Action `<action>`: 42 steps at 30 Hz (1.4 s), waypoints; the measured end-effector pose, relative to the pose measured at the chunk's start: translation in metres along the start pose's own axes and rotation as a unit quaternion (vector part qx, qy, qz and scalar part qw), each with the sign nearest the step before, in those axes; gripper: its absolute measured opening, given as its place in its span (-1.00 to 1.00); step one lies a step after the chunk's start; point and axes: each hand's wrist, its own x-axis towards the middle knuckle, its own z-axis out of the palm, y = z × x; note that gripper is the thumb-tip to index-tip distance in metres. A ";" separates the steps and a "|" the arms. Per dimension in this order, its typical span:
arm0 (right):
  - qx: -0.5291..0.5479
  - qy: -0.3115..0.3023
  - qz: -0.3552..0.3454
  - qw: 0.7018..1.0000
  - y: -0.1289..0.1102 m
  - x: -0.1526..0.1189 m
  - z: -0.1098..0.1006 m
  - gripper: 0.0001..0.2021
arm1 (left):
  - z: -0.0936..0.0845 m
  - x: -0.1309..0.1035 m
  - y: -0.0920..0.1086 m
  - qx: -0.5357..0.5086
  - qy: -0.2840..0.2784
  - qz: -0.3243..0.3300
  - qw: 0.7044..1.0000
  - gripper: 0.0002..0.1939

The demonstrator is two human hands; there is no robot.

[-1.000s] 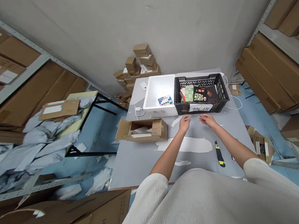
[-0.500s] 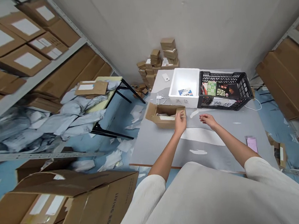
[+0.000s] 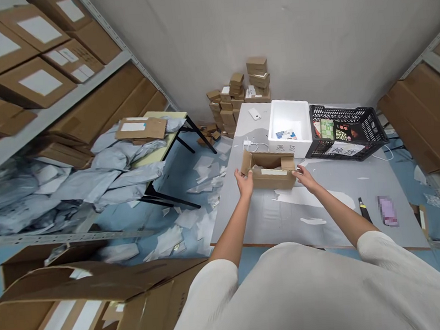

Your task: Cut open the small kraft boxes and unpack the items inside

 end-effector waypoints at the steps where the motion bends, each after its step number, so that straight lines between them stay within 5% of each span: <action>1: 0.004 0.006 0.011 1.000 0.000 -0.003 0.003 -0.21 | 0.000 0.003 -0.004 -0.010 -0.019 -0.001 1.000 -0.32; 8: 0.000 0.016 0.018 1.000 0.002 -0.015 0.011 -0.63 | 0.004 0.005 -0.017 -0.007 -0.055 0.029 0.998 -0.64; 15: -0.058 0.113 0.001 0.992 0.023 -0.004 0.010 -0.48 | -0.002 0.008 -0.020 0.083 -0.034 0.011 0.996 -0.64; 21: -0.127 0.154 -0.020 0.980 0.028 0.002 0.013 -0.61 | -0.008 -0.004 -0.024 0.047 -0.113 0.049 0.991 -0.56; 27: -0.184 0.136 -0.080 0.970 0.018 0.003 0.008 -0.08 | -0.005 0.005 -0.021 0.052 -0.109 -0.006 0.993 -0.58; 31: -0.248 0.076 -0.141 0.955 0.006 0.012 -0.002 -0.02 | -0.004 0.011 -0.025 0.034 -0.127 0.025 0.991 -0.48; 33: -0.291 0.055 -0.153 0.943 0.004 0.017 -0.005 -0.11 | -0.004 0.013 -0.028 0.048 -0.137 0.027 0.989 -0.46; 38: -0.351 0.028 -0.158 0.923 0.016 0.024 -0.001 -0.69 | -0.005 0.010 -0.037 0.102 -0.168 0.047 0.979 -0.34; 42: -0.336 0.046 -0.147 0.929 0.028 0.019 0.005 -0.76 | -0.007 -0.003 -0.044 0.190 -0.211 0.080 0.956 -0.24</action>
